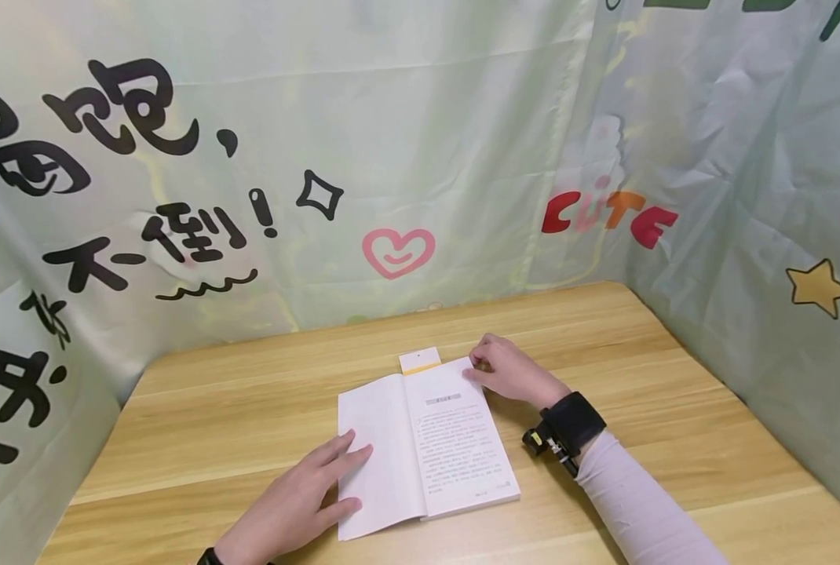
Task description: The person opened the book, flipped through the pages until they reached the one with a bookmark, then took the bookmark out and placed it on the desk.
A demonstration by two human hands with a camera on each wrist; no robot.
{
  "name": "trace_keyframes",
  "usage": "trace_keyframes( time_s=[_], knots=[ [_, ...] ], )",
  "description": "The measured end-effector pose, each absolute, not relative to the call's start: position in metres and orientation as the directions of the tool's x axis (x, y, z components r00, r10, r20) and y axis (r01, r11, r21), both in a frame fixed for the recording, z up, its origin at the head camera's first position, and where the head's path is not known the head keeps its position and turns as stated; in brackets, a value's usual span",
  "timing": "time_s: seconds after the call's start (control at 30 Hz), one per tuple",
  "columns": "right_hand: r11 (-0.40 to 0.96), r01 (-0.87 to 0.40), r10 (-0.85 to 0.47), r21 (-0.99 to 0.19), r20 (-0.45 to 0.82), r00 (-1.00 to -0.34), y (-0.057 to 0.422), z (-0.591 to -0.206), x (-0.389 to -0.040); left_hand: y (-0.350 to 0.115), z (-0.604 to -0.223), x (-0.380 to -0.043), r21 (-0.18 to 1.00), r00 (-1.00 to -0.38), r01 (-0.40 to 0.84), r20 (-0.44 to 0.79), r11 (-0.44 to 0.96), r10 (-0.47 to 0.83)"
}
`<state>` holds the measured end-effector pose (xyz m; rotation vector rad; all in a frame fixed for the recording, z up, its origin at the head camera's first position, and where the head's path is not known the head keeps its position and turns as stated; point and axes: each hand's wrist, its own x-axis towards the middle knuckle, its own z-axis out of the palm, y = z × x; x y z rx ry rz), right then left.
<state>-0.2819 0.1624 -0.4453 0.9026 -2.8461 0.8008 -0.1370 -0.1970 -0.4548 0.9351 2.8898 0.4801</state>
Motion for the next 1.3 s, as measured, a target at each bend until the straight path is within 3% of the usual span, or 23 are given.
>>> trace_keyframes(
  time_s=[0.33,0.67,1.3],
  knots=[
    [0.611,-0.505,-0.535,-0.610,0.153,-0.831,0.166,-0.437,-0.281,-0.198,-0.455,-0.136,0.309,-0.809,0.572,0.056,0.760,0.586],
    [0.603,-0.468,-0.526,-0.646,0.119,-0.842,0.168,-0.429,-0.279,-0.197,-0.453,-0.136,0.312,-0.814,0.559,0.030,0.768,0.580],
    [0.536,-0.511,-0.598,-0.672,0.125,-0.792,0.166,-0.412,-0.273,-0.198,-0.455,-0.136,0.293,-0.805,0.578,0.054,0.762,0.590]
  ],
)
